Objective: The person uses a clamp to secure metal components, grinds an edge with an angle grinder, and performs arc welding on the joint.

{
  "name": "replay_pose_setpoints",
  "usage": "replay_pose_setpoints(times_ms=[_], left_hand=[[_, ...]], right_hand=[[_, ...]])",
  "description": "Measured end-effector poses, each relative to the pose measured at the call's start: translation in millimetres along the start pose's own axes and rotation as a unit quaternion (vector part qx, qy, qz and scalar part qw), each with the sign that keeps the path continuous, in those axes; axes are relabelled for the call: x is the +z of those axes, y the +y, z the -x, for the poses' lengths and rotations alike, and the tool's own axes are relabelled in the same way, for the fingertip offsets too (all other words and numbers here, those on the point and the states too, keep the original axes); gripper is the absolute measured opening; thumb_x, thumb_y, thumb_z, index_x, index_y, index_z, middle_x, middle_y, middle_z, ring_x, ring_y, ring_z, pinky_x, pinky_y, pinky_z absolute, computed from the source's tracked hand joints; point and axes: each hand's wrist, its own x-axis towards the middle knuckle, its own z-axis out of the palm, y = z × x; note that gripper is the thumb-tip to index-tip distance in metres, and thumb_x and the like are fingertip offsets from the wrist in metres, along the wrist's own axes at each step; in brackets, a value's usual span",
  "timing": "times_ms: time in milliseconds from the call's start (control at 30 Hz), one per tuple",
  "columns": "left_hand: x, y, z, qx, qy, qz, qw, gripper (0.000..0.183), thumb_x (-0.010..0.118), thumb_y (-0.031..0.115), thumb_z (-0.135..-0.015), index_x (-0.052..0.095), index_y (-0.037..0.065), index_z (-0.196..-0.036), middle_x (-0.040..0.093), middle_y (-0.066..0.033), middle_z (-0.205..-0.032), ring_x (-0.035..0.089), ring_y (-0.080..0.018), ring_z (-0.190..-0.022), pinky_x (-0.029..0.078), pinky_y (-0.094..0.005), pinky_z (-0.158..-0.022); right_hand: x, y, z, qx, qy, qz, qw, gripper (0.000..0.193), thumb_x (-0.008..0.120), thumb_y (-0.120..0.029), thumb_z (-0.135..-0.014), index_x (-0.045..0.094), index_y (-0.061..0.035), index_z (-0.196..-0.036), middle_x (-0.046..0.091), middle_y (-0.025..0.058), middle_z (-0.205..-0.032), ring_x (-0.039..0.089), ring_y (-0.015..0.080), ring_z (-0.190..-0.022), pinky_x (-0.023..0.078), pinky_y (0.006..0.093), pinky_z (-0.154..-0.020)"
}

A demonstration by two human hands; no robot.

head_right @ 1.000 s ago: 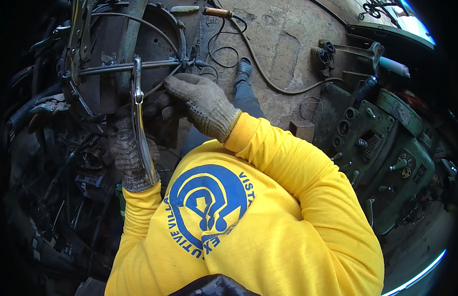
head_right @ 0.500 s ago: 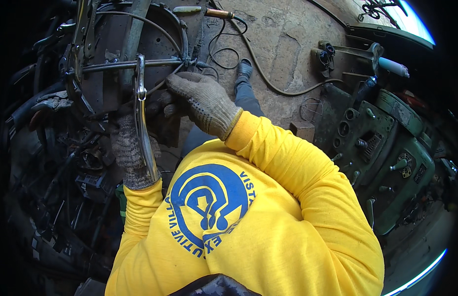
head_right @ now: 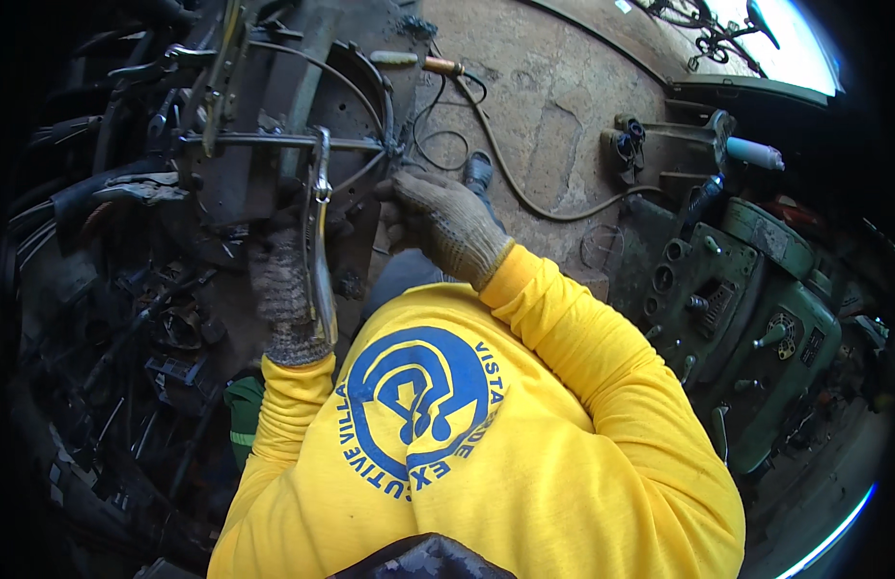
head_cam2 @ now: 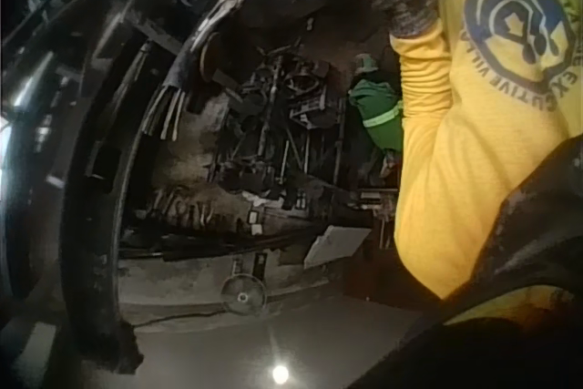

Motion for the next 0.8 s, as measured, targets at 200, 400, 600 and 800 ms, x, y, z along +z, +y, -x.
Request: replay_pose_setpoints(times_ms=[200, 400, 600, 800], left_hand=[[-3.7, -31.1, -9.6, -0.025, 0.002, 0.063, 0.998, 0.033, 0.058, 0.029, -0.101, 0.066, 0.002, -0.118, 0.072, -0.0066, -0.110, 0.069, -0.0175, -0.095, 0.053, -0.0297, -0.083], [-1.6, 1.1, -3.0, -0.024, 0.029, -0.201, 0.979, 0.034, 0.058, 0.030, -0.100, 0.066, 0.003, -0.119, 0.071, -0.0100, -0.114, 0.068, -0.0242, -0.101, 0.051, -0.0324, -0.088], [10.9, -5.7, -11.3, 0.012, 0.016, -0.012, 1.000, 0.039, 0.059, 0.035, -0.099, 0.065, 0.003, -0.120, 0.070, -0.0095, -0.116, 0.066, -0.0250, -0.107, 0.049, -0.0344, -0.093], [-12.9, 6.4, 5.3, 0.186, -0.002, -0.298, 0.936, 0.034, 0.059, 0.023, -0.097, 0.061, 0.009, -0.128, 0.066, -0.0097, -0.122, 0.062, -0.0288, -0.111, 0.050, -0.0375, -0.092]], right_hand=[[-13.9, -20.3, 8.4, -0.070, 0.037, 0.000, 0.997, 0.031, 0.061, -0.029, -0.098, 0.064, -0.0019, -0.112, 0.066, 0.0051, -0.084, 0.066, 0.0197, -0.072, 0.055, 0.0338, -0.069], [-4.1, -94.6, 3.1, -0.220, 0.030, 0.035, 0.974, 0.026, 0.062, -0.022, -0.097, 0.066, 0.0001, -0.110, 0.063, 0.0047, -0.080, 0.063, 0.0165, -0.069, 0.054, 0.0298, -0.064], [71.0, -191.5, -47.1, -0.338, -0.054, 0.181, 0.922, 0.030, 0.063, -0.025, -0.097, 0.065, 0.0003, -0.113, 0.066, 0.0062, -0.085, 0.063, 0.0148, -0.072, 0.054, 0.0284, -0.065], [223.1, -244.7, -158.9, -0.361, -0.141, 0.287, 0.876, 0.054, 0.069, -0.031, -0.093, 0.052, 0.0030, -0.131, 0.064, 0.0103, -0.104, 0.064, 0.0191, -0.084, 0.055, 0.0305, -0.074]])
